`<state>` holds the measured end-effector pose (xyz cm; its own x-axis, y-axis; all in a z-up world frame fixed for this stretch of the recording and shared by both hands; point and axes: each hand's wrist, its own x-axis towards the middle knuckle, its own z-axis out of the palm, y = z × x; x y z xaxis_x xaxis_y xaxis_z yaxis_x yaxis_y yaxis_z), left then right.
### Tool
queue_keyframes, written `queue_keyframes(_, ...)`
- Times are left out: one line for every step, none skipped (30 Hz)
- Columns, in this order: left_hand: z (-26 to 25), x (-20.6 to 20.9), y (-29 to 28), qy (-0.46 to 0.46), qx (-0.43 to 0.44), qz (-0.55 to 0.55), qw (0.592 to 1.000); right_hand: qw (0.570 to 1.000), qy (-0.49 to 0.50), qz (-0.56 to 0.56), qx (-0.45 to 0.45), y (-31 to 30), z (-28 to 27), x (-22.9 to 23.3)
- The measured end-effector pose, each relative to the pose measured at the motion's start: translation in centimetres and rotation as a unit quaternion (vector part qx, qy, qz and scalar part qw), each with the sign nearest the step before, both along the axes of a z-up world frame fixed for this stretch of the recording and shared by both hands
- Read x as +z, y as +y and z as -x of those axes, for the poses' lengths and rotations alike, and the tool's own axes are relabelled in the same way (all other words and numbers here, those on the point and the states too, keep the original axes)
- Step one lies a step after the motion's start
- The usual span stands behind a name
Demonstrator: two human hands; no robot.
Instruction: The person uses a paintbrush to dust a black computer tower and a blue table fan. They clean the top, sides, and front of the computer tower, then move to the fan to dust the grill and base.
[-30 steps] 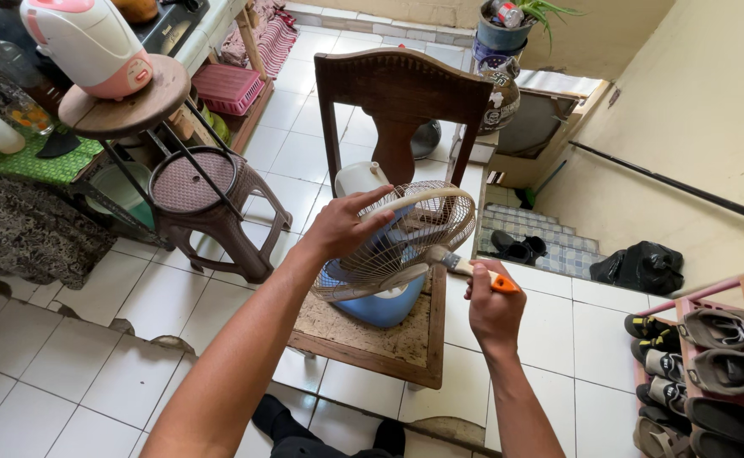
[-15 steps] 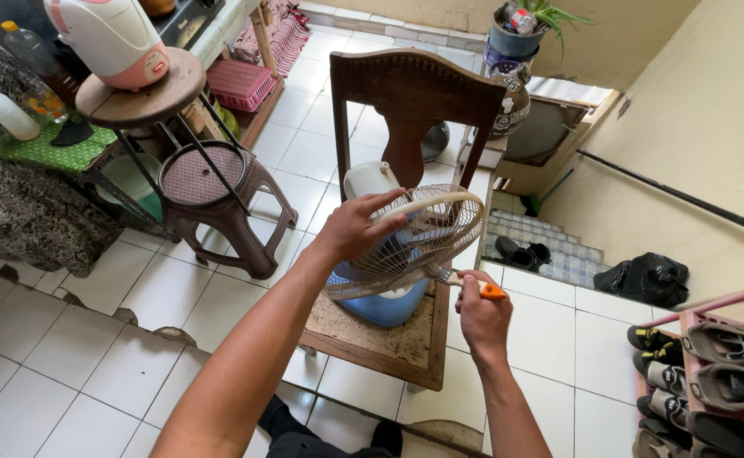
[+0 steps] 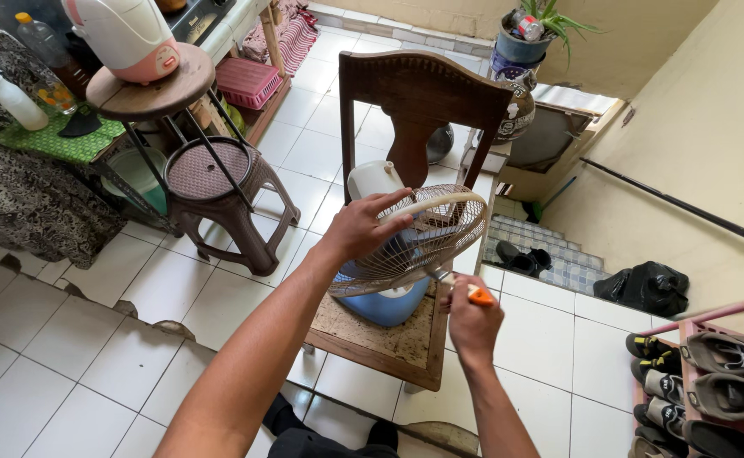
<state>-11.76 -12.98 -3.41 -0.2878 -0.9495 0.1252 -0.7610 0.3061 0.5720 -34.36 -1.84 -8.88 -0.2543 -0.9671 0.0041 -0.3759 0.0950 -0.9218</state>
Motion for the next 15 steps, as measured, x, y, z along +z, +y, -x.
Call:
queue_keyframes(0.1, 0.3, 0.0, -0.005, 0.004, -0.012, 1.000, 0.999, 0.018, -0.022, 0.036, 0.0, -0.4, -0.3)
queue_keyframes(0.0, 0.6, 0.1, -0.003, 0.006, -0.014, 1.000, 0.999, 0.010, -0.021, 0.036, 0.2, -0.5, -0.3)
queue_keyframes(-0.1, 0.9, 0.1, -0.002, 0.008, -0.015, 1.000, 0.999, 0.002, -0.020, 0.035, 0.5, -0.4, -0.2)
queue_keyframes(0.0, 1.0, 0.4, 0.001, 0.010, -0.020, 1.000, 0.999, -0.005, -0.022, 0.035, 1.1, -0.4, -0.1)
queue_keyframes(0.0, 1.0, 0.7, -0.003, 0.013, -0.021, 1.000, 1.000, -0.015, -0.010, -0.001, 1.4, -0.6, 0.1)
queue_keyframes(0.2, 1.1, 0.7, -0.007, 0.015, -0.020, 1.000, 0.999, -0.025, 0.006, -0.039, 1.2, -0.8, 0.2)
queue_keyframes(0.3, 1.2, 0.6, -0.011, 0.017, -0.019, 1.000, 0.996, -0.034, 0.021, -0.076, 1.1, -1.0, 0.4)
queue_keyframes(0.3, 1.1, 0.7, -0.014, 0.018, -0.014, 1.000, 0.998, -0.038, 0.014, -0.045, 1.4, -1.4, 0.3)
queue_keyframes(0.2, 1.1, 0.9, -0.017, 0.020, -0.010, 1.000, 0.999, -0.042, 0.008, -0.013, 1.8, -1.9, 0.2)
queue_keyframes(0.3, 1.2, 0.8, -0.019, 0.020, -0.004, 1.000, 0.999, -0.045, 0.004, 0.017, 2.0, -2.1, 0.3)
queue_keyframes(0.3, 1.3, 0.8, -0.019, 0.022, -0.007, 1.000, 0.998, -0.061, 0.012, 0.028, 2.3, -2.2, 0.4)
queue_keyframes(0.2, 1.2, 1.0, -0.019, 0.024, -0.011, 0.999, 0.996, -0.077, 0.018, 0.039, 2.9, -2.2, 0.5)
queue_keyframes(0.1, 1.0, 1.1, -0.019, 0.025, -0.016, 0.999, 0.994, -0.093, 0.024, 0.049, 3.4, -2.3, 0.7)
queue_keyframes(0.1, 0.9, 1.0, -0.017, 0.022, -0.016, 0.999, 0.991, -0.122, 0.053, 0.031, 3.6, -2.4, 0.8)
queue_keyframes(0.2, 0.8, 0.9, -0.015, 0.019, -0.016, 1.000, 0.985, -0.149, 0.081, 0.013, 3.7, -2.5, 1.0)
